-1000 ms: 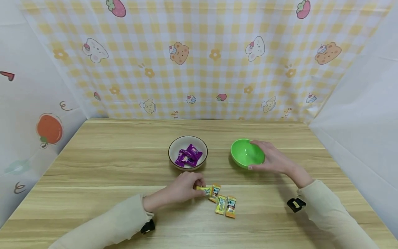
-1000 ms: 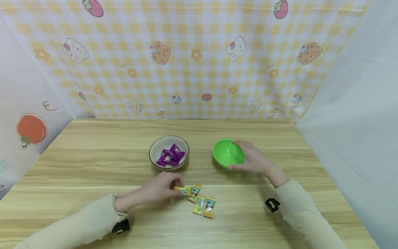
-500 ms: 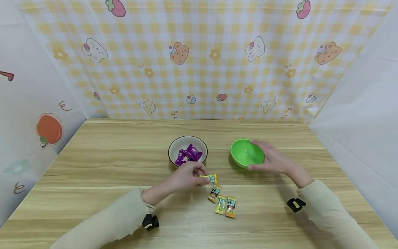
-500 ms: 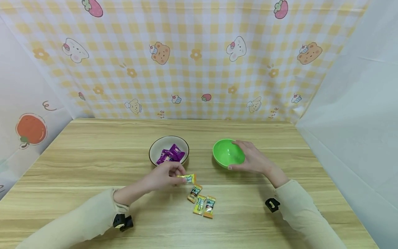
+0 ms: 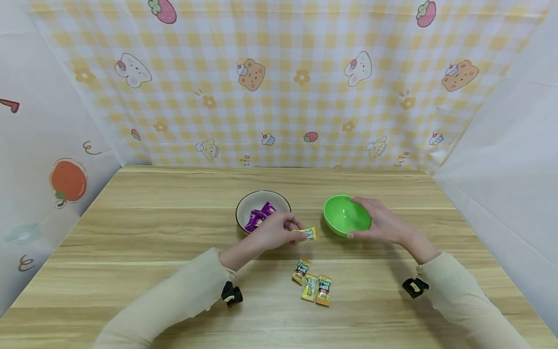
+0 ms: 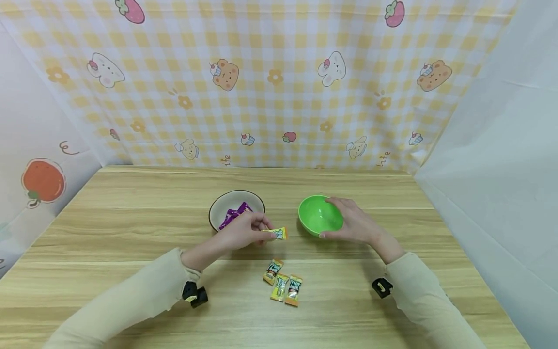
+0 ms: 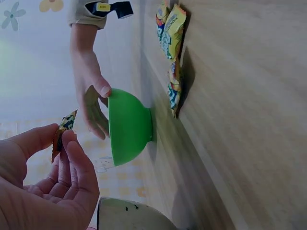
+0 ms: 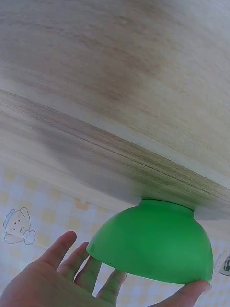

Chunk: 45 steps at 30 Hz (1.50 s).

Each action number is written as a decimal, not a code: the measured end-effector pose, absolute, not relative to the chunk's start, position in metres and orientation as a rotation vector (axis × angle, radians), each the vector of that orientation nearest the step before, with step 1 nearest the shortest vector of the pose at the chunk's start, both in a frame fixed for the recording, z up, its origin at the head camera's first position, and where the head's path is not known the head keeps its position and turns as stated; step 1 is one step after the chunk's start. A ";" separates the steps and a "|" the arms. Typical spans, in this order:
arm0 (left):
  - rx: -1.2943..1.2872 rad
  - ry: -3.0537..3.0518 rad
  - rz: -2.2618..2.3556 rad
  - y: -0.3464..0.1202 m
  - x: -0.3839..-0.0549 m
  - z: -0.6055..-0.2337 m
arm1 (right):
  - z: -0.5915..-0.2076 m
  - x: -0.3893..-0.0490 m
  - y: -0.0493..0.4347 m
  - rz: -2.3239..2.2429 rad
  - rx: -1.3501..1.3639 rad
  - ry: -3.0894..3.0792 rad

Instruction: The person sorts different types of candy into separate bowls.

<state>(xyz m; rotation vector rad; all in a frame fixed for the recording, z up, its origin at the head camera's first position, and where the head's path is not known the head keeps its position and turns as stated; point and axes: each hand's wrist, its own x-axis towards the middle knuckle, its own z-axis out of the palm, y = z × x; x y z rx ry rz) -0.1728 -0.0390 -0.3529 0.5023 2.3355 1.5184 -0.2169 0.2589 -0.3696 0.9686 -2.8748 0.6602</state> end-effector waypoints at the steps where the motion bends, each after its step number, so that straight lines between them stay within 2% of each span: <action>1: 0.499 2.332 1.521 -0.037 -0.175 -0.353 | -0.370 -0.217 0.259 0.660 0.968 -2.875; 14: 0.397 2.297 1.614 -0.006 -0.202 -0.345 | -0.370 -0.217 0.258 0.666 0.955 -2.877; 25: 0.344 2.335 1.632 0.023 -0.214 -0.353 | -0.370 -0.216 0.259 0.670 0.968 -2.856; 45: 0.298 2.377 1.591 0.032 -0.211 -0.363 | -0.369 -0.216 0.259 0.674 0.982 -2.876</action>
